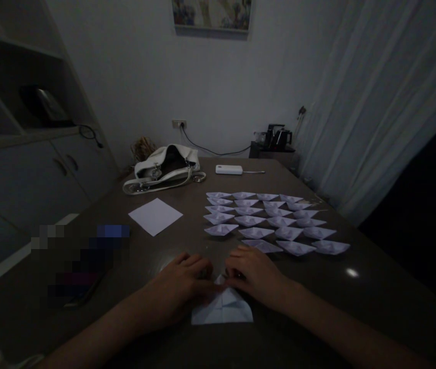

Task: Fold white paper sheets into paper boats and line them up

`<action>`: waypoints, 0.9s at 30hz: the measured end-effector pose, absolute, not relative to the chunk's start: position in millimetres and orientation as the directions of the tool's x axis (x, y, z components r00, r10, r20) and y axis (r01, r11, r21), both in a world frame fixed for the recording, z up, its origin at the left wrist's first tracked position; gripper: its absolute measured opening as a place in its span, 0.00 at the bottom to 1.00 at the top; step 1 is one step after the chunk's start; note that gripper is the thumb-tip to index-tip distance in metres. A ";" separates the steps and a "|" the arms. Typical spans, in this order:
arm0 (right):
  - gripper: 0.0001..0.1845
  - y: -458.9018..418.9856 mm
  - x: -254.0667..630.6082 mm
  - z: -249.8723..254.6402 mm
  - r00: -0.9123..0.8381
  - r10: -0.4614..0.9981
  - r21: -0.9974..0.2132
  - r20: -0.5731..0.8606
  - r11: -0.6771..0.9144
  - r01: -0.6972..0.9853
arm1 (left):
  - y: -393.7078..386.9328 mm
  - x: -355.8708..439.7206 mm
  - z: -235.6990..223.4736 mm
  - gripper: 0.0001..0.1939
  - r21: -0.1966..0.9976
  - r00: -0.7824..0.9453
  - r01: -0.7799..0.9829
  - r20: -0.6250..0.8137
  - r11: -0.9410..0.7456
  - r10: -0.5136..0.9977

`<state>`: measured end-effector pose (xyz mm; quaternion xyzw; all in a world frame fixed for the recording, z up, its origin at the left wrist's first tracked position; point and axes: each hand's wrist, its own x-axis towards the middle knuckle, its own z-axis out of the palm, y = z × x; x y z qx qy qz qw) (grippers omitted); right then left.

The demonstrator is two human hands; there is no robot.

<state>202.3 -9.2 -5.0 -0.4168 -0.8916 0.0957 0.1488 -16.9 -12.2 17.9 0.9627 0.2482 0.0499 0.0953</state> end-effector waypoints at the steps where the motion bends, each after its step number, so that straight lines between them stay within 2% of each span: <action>1: 0.11 -10.8 204.6 -2.5 -0.616 0.771 -0.289 0.160 0.634 0.718 | -12.2 -17.1 17.9 0.18 0.207 0.871 0.468 0.053 -0.859 0.488; 5: 0.13 -23.4 217.4 5.3 -0.631 0.775 -0.289 0.040 0.613 0.735 | -11.5 -17.4 16.6 0.17 0.200 0.873 0.463 0.069 -0.863 0.484; 9: 0.12 -40.0 231.5 3.2 -0.599 0.801 -0.346 0.012 0.565 0.749 | -11.2 -16.5 16.9 0.16 0.179 0.873 0.468 0.058 -0.866 0.484; 12: 0.10 -50.1 236.2 0.8 -0.571 0.820 -0.374 0.046 0.544 0.751 | -13.1 -15.7 16.7 0.16 0.178 0.886 0.441 0.070 -0.880 0.458; 15: 0.06 -57.4 233.2 1.6 -0.568 0.817 -0.460 0.099 0.544 0.702 | -17.3 -15.4 14.6 0.19 0.187 0.899 0.411 0.079 -0.892 0.431; 17: 0.13 -59.9 227.6 2.6 -0.589 0.800 -0.512 0.110 0.554 0.657 | -20.2 -15.5 12.8 0.18 0.201 0.901 0.402 0.089 -0.894 0.425; 19: 0.21 -59.7 220.8 3.3 -0.620 0.780 -0.501 0.081 0.570 0.652 | -22.2 -15.6 11.0 0.20 0.241 0.893 0.403 0.107 -0.883 0.437; 21: 0.23 -56.8 214.6 4.6 -0.640 0.767 -0.467 0.029 0.577 0.670 | -23.4 -15.7 9.8 0.26 0.303 0.882 0.403 0.124 -0.864 0.455; 23: 0.21 -52.2 210.5 6.9 -0.651 0.759 -0.439 -0.023 0.577 0.688 | -24.2 -16.0 9.5 0.27 0.357 0.872 0.408 0.120 -0.840 0.475; 27: 0.15 -43.1 209.9 11.6 -0.696 0.714 -0.398 -0.068 0.620 0.676 | -26.2 -16.8 12.3 0.20 0.415 0.856 0.441 0.075 -0.796 0.512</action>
